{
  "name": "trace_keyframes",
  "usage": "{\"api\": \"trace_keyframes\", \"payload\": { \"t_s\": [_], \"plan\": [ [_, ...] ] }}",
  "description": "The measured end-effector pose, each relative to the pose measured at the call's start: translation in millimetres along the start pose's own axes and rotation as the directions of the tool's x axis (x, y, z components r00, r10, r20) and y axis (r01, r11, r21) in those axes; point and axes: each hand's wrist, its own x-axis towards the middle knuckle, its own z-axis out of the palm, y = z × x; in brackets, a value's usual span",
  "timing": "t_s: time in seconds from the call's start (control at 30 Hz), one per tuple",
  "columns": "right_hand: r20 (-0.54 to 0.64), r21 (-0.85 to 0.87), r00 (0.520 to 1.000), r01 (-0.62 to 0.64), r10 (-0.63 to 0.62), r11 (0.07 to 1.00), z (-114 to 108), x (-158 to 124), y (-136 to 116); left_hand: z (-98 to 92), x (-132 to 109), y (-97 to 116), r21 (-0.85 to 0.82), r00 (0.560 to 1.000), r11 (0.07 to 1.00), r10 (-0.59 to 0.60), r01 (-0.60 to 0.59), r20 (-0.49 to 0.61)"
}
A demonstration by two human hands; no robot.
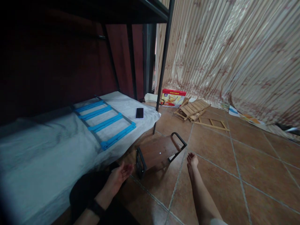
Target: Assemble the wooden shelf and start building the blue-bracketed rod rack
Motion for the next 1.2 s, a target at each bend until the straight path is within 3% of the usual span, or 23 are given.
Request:
{"api": "trace_keyframes", "payload": {
  "t_s": [0.1,0.2,0.3,0.4,0.47,0.53,0.6,0.63,0.67,0.7,0.73,0.8,0.83,0.87,0.93,0.97,1.03,1.1,1.13,1.17,1.2],
  "plan": [
    [0.001,0.030,1.000,-0.031,0.031,0.999,-21.5,-37.7,20.3,-3.9,-21.4,14.6,-0.236,0.968,0.972,0.056,0.003,0.243],
    [0.130,0.154,0.982,-0.160,0.140,0.975,-16.0,-87.4,36.5,-7.9,-37.7,26.4,-0.356,0.919,0.932,0.198,-0.069,0.340],
    [0.358,0.248,0.914,-0.291,0.192,0.924,35.5,-151.1,29.0,-11.9,-47.9,33.1,-0.443,0.891,0.893,0.260,-0.076,0.372],
    [0.578,0.178,0.812,-0.226,0.084,0.958,114.4,-228.4,1.8,-14.7,-58.0,36.0,-0.522,0.890,0.851,0.280,-0.057,0.360],
    [0.711,0.072,0.702,-0.008,-0.046,0.997,164.0,-282.9,-14.3,-16.2,-67.8,38.2,-0.545,0.910,0.837,0.264,-0.051,0.320],
    [0.837,0.013,0.516,0.314,-0.182,0.949,203.1,-332.6,-20.6,-20.0,-81.5,44.0,-0.569,0.922,0.818,0.279,-0.082,0.267],
    [0.937,0.061,0.251,0.567,-0.243,0.822,232.1,-370.0,-16.4,-29.4,-100.0,55.7,-0.600,0.922,0.787,0.326,-0.144,0.206],
    [0.956,0.087,0.162,0.637,-0.244,0.766,244.4,-382.4,-11.6,-36.8,-111.2,63.6,-0.607,0.916,0.774,0.356,-0.180,0.182],
    [0.965,0.092,0.125,0.668,-0.232,0.739,256.1,-390.8,-5.6,-45.8,-123.4,72.0,-0.603,0.907,0.768,0.386,-0.215,0.167],
    [0.967,0.066,0.144,0.659,-0.212,0.749,267.6,-396.2,1.0,-56.0,-136.1,80.0,-0.583,0.894,0.772,0.417,-0.253,0.164],
    [0.961,0.009,0.214,0.604,-0.173,0.797,279.1,-399.7,7.7,-66.5,-148.4,86.9,-0.548,0.874,0.778,0.459,-0.309,0.160],
    [0.918,-0.152,0.397,0.338,0.006,0.929,300.1,-407.9,19.8,-86.2,-168.0,94.1,-0.374,0.792,0.766,0.599,-0.523,0.118],
    [0.888,-0.225,0.438,0.150,0.139,0.963,308.2,-415.0,24.4,-94.8,-173.4,93.9,-0.214,0.731,0.727,0.678,-0.653,0.073],
    [0.868,-0.273,0.421,-0.035,0.262,0.961,313.9,-424.9,27.3,-102.9,-174.9,91.6,-0.031,0.664,0.665,0.747,-0.747,0.033],
    [0.882,-0.285,0.291,-0.296,0.370,0.912,317.4,-450.2,26.7,-120.2,-167.6,82.4,0.289,0.555,0.536,0.832,-0.793,-0.020],
    [0.907,-0.269,0.219,-0.355,0.359,0.895,315.9,-462.9,23.1,-131.1,-160.1,76.8,0.373,0.534,0.510,0.844,-0.775,-0.043],
    [0.948,-0.234,0.121,-0.359,0.293,0.904,310.5,-479.4,10.9,-160.0,-143.0,66.5,0.577,0.511,0.481,0.851,-0.660,-0.125],
    [0.964,-0.245,0.030,-0.286,0.264,0.927,308.0,-475.3,-2.4,-197.0,-129.0,59.6,0.726,0.508,0.534,0.810,-0.434,-0.292],
    [0.968,-0.242,0.011,-0.250,0.252,0.938,309.7,-464.5,-7.2,-216.7,-124.6,57.6,0.749,0.481,0.559,0.797,-0.357,-0.365],
    [0.970,-0.226,0.041,-0.206,0.240,0.952,313.8,-448.6,-10.1,-235.7,-122.1,56.5,0.776,0.458,0.534,0.813,-0.337,-0.360],
    [0.965,-0.210,0.132,-0.121,0.226,0.970,320.4,-428.8,-10.7,-253.1,-121.4,56.1,0.789,0.438,0.515,0.827,-0.337,-0.353]
  ]
}}
